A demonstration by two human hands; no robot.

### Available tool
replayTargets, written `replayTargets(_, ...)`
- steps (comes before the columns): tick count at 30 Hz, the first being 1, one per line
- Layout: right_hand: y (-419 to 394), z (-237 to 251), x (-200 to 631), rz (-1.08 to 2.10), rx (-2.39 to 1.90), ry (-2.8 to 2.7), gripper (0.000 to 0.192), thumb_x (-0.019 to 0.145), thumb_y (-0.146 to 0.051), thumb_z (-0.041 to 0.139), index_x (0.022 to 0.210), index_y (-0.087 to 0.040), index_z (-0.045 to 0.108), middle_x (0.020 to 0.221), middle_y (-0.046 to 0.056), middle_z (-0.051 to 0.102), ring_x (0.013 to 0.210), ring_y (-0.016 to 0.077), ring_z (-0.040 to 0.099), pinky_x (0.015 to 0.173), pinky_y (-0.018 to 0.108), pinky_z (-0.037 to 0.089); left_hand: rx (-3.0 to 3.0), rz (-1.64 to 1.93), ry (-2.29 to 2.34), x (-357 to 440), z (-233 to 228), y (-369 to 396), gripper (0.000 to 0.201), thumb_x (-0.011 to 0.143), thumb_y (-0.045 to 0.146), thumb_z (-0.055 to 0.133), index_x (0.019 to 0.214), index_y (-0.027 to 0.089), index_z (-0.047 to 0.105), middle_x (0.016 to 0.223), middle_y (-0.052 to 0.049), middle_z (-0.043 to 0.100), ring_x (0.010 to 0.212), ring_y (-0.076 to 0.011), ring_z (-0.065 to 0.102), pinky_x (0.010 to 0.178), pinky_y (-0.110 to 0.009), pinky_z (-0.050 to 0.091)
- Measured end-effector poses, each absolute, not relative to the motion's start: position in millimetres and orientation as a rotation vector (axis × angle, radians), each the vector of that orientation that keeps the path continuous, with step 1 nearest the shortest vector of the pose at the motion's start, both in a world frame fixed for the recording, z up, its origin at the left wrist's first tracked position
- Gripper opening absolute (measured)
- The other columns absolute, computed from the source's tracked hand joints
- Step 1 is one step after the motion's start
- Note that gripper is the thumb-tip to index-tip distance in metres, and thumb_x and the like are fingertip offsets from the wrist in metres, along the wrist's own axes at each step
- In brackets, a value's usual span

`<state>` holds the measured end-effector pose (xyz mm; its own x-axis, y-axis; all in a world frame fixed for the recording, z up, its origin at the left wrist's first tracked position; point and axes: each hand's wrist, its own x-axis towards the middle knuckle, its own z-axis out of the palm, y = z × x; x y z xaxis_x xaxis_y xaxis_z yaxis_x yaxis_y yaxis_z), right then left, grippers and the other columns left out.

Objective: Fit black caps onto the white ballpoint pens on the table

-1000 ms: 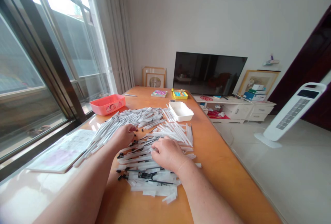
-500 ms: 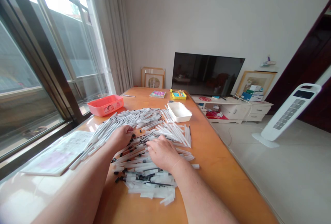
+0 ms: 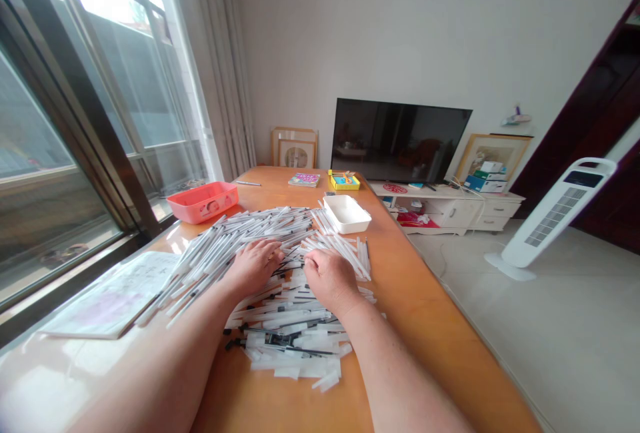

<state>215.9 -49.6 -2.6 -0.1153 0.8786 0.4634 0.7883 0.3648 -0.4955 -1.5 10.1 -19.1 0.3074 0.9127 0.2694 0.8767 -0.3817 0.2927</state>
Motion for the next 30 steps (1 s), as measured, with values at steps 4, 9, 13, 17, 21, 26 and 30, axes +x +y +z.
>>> replayTargets(4,-49,-3,216,0.15,-1.456,-1.906,0.025,0.095,-0.027,0.05,0.087,-0.023,0.074,0.084,0.004,0.074,0.082,0.0191,0.065,0.073,0.026,0.043,2.419,0.492,1.662,4,-25,12,0.057,0.1,0.062,0.034,0.145,0.034,0.054,0.16,-0.004,0.044,0.153,-0.0383,0.021,0.12,-0.064,0.012)
replayTargets(9,-48,-4,216,0.103,-1.452,-1.913,0.026,0.095,-0.026,0.049,0.087,-0.022,0.073,0.084,0.005,0.073,0.082,0.0192,0.063,0.072,0.026,0.04,2.416,0.508,1.684,4,-22,12,0.056,0.099,0.065,0.031,0.139,0.037,0.059,0.153,-0.004,0.053,0.15,-0.0396,0.024,0.116,-0.072,-0.001)
replayTargets(13,-48,-5,217,0.095,-1.47,-1.904,0.026,0.095,-0.027,0.049,0.09,-0.022,0.074,0.083,0.005,0.072,0.082,0.0196,0.063,0.072,0.026,0.04,2.49,0.537,1.718,3,-15,6,0.049,0.098,0.063,0.036,0.116,0.035,0.072,0.131,-0.009,0.066,0.135,-0.0387,0.043,0.115,-0.073,0.001)
replayTargets(17,-48,-6,218,0.122,-1.458,-1.871,0.026,0.095,-0.028,0.049,0.094,-0.022,0.075,0.083,0.004,0.072,0.083,0.0198,0.064,0.073,0.026,0.041,2.471,0.519,1.858,3,-9,4,0.054,0.098,0.063,0.035,0.096,0.027,0.075,0.121,-0.012,0.067,0.126,-0.0387,0.05,0.115,-0.069,0.008)
replayTargets(21,-48,-6,219,0.133,-1.417,-1.856,0.027,0.095,-0.028,0.049,0.093,-0.022,0.074,0.08,0.004,0.071,0.081,0.0202,0.064,0.072,0.027,0.041,2.394,0.528,2.03,0,-7,7,0.045,0.099,0.048,0.039,0.09,0.021,0.073,0.114,-0.015,0.07,0.119,-0.0383,0.054,0.109,-0.06,0.028)
replayTargets(26,-48,-7,219,0.134,-1.389,-1.832,0.025,0.095,-0.028,0.05,0.092,-0.022,0.074,0.08,0.004,0.071,0.08,0.0202,0.064,0.071,0.027,0.041,2.235,0.457,2.158,-7,-7,12,0.024,0.089,0.031,0.051,0.101,0.022,0.07,0.115,-0.014,0.072,0.114,-0.0366,0.057,0.097,-0.053,0.039)
replayTargets(30,-49,-6,219,0.14,-1.369,-1.82,0.025,0.095,-0.029,0.05,0.091,-0.022,0.074,0.079,0.004,0.071,0.079,0.0206,0.064,0.071,0.028,0.042,2.226,0.384,2.177,-10,-6,12,0.024,0.086,0.025,0.05,0.096,0.023,0.072,0.115,-0.013,0.072,0.113,-0.0364,0.058,0.094,-0.051,0.041)
